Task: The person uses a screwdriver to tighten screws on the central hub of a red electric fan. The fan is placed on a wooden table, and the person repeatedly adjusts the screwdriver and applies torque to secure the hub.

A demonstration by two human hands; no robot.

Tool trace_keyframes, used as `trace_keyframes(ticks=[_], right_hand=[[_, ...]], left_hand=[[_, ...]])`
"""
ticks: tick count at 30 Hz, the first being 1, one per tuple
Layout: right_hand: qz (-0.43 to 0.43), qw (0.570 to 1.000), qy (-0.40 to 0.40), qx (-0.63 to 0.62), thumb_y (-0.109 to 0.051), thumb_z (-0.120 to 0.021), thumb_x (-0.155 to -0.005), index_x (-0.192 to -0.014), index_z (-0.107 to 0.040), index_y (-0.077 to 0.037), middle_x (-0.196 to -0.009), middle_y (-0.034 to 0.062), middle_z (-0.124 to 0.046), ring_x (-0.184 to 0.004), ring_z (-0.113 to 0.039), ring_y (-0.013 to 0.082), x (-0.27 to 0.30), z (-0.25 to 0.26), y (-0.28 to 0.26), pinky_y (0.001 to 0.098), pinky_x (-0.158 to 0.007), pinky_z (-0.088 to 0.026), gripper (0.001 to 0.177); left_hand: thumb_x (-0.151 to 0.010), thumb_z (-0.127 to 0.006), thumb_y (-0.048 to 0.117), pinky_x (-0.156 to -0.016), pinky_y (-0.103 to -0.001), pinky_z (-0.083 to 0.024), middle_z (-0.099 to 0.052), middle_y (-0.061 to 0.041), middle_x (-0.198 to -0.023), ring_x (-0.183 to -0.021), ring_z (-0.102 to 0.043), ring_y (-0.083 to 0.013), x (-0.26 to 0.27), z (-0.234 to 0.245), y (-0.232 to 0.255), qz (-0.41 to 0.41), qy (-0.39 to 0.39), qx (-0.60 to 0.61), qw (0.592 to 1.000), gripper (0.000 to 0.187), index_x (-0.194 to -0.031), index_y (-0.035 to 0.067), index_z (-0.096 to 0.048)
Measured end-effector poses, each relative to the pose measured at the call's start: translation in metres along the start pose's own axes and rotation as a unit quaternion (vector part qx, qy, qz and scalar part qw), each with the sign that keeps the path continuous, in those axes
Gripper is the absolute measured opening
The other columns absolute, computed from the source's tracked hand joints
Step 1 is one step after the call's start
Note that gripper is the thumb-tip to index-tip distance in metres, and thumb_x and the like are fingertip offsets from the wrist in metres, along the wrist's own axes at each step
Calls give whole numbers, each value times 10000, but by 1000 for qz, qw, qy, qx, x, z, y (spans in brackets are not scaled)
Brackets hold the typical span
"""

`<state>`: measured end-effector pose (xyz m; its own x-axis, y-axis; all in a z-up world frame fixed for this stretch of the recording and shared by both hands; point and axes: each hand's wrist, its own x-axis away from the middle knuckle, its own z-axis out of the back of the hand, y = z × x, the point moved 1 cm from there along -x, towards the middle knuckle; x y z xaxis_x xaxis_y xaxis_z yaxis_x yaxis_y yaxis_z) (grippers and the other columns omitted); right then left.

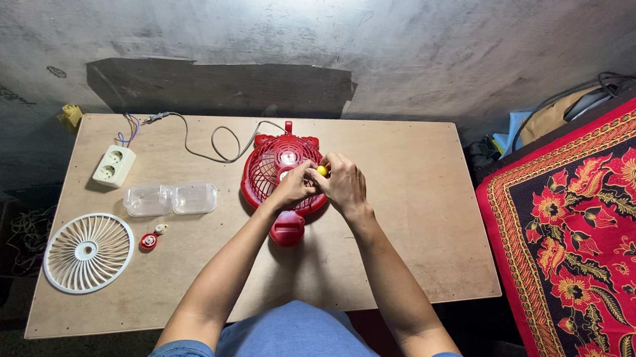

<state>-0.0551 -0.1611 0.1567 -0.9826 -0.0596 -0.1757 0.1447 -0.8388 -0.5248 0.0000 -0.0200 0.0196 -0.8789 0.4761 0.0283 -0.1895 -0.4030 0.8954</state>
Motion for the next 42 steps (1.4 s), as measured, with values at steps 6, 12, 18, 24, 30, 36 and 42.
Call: trace_keyframes(ticks=[6,12,18,24,30,36,42], right_hand=[[130,988,26,-84,-94,-781,-864,-1089,-718,7,-972,187,-750,-835,-761,281,4,-2,6,362,-734,-632,254],[180,974,-5,-133,62,-702,-816,-1288,-640,22,-1115,227,-736,-969,-758,306,7,4,2,362,-863,-640,478],[111,983,-67,-131,-12,-681,-827,-1346,-642,-27,-1063,196,-751,-845,-763,295,5,13,0,365,-797,-640,520],[88,991,77,-61,-303,-820,-850,-1130,-707,16,-994,224,-747,-834,-746,307,2,20,-6,407,-735,-613,440],[-94,991,-93,30,-415,-722,-945,-1087,-716,-40,-920,144,-755,-792,-786,270,-1,15,-11,396,-680,-639,401],[38,999,-23,0,-207,-768,-827,-1131,-760,-73,-924,182,-768,-785,-760,304,5,14,-5,419,-728,-613,332],[112,992,-34,-52,-86,-711,-834,-1162,-753,-70,-1026,172,-769,-878,-757,314,7,13,0,402,-803,-604,332]], left_hand=[[-726,-799,63,-1172,-422,-400,-441,-163,-1524,-1416,-446,-280,-5,14,-8,-143,-59,164,974,964,-1546,76,-293],[-865,-765,89,-1124,-384,-491,-587,-123,-1405,-1330,-577,-234,-14,15,-29,-85,-139,187,969,660,-1457,61,-475],[-955,-660,63,-1024,-328,-558,-747,-67,-1131,-1089,-693,-167,-6,-2,-37,-44,-105,205,972,279,-1224,-5,-691],[-832,-740,58,-908,-284,-562,-736,-59,-1066,-973,-693,-128,4,-10,-21,-70,29,204,976,376,-1197,27,-657],[-859,-811,228,-942,-356,-597,-761,-89,-1136,-1042,-734,-171,2,-10,-19,26,33,41,998,447,-1217,36,-625],[-782,-855,128,-1066,-418,-452,-505,-153,-1411,-1274,-532,-254,-9,4,-32,-154,-63,114,980,872,-1495,44,-359],[-891,-682,100,-954,-357,-553,-688,-88,-1116,-1036,-635,-178,-9,13,-33,-27,-160,154,975,469,-1348,28,-608]])
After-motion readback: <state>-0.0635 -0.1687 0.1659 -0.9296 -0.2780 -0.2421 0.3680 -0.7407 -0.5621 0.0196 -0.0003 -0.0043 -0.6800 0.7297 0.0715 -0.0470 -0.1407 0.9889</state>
